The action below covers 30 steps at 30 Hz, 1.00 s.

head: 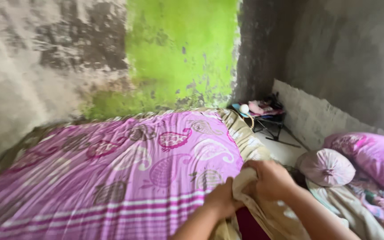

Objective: The person smooths and tucks a bedsheet onto a mattress, inserts a pillow into a pillowcase, and sorts clothes in a basket by hand.

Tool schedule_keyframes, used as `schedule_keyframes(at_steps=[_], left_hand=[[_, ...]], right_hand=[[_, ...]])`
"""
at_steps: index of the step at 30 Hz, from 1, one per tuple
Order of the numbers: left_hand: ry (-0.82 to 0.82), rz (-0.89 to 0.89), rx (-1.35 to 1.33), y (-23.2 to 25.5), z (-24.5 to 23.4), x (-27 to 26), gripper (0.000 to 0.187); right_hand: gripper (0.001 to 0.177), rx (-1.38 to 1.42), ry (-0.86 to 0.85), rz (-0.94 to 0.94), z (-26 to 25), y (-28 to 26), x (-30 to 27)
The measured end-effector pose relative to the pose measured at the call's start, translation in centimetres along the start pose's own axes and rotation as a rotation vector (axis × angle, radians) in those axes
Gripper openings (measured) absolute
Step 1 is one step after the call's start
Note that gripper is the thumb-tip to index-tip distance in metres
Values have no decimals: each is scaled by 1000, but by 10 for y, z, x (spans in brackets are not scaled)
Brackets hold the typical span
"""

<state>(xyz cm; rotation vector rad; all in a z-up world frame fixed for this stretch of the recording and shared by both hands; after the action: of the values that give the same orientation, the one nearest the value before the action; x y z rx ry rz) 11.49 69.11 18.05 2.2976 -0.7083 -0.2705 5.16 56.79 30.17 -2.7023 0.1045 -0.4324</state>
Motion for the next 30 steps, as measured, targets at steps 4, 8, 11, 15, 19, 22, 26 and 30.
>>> schedule_keyframes(at_steps=[4,8,11,15,19,22,26,30], left_hand=[[-8,-128,32,-76,47,28,61],[97,-192,8,-126,68,48,62],[34,-275,-10,-135,64,53,75],[-28,-261,-46,-106,44,46,90],[-89,-274,2,-86,28,37,89],[-89,-155,63,-76,32,32,84],[-51,-66,-1,-65,38,25,78],[171,71,-7,-63,31,29,77]], right_hand=[[67,71,-23,156,97,49,12],[91,138,137,143,149,80,7],[116,213,137,81,161,81,-7],[130,29,282,-114,146,56,-9],[113,64,266,-148,150,52,-17],[90,65,376,-166,143,59,-17],[86,-60,215,47,142,81,-6],[62,-63,20,97,159,115,-2]])
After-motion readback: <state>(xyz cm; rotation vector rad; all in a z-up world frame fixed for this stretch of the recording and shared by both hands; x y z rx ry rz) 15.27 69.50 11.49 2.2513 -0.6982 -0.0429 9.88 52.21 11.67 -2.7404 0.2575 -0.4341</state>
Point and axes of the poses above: each hand's wrist, its own x-axis towards the middle knuckle, its own z-axis out of the palm, y = z × x, the point moved 6 cm from there along x, towards the middle knuckle, and after that the axes turned 7 degrees about y, right-handed, at the moved point
